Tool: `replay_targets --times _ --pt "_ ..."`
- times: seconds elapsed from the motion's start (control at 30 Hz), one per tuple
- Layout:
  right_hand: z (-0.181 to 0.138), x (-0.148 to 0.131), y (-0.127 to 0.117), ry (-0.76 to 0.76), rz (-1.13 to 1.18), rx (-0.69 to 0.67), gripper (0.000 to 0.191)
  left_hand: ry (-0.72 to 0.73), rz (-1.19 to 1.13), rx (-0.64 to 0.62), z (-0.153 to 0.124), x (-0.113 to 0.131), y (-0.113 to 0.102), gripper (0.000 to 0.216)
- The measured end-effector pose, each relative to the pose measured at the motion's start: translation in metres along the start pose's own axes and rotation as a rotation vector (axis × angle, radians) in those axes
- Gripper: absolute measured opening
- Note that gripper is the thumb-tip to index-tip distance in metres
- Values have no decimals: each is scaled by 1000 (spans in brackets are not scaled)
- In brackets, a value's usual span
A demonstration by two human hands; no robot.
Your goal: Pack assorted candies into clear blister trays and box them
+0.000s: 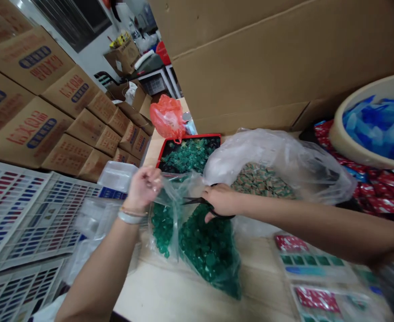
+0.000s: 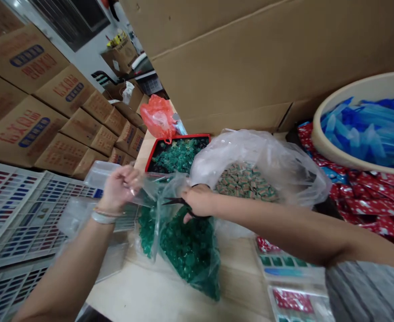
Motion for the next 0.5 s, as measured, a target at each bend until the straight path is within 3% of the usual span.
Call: replay_targets --times 0.07,0.13,0.2,0.27,0.37,0.5 --pt "-17 8 9 11 11 -16 64 183 -57 48 -11 47 -5 30" --pt "-33 12 8 36 50 17 62 347 -58 20 -21 96 6 27" --pt "-44 21 -9 132 113 144 55 490 -10 -25 -24 138 26 24" --pt "-53 39 -31 270 178 299 47 574 47 -37 -16 164 41 20" --pt "-54 78 -60 459 241 423 43 532 118 0 23 163 42 9" --pt "-27 131 -101 514 93 369 40 378 313 81 90 118 19 15"
Point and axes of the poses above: each hand's wrist, its own z-axis towards the middle knuckle, its own y-axis out of the palm, x = y × z, the point moved 10 cm from there along z, towards the middle knuckle, and after that the axes turned 6 degrees about z, right-handed, at the moved point
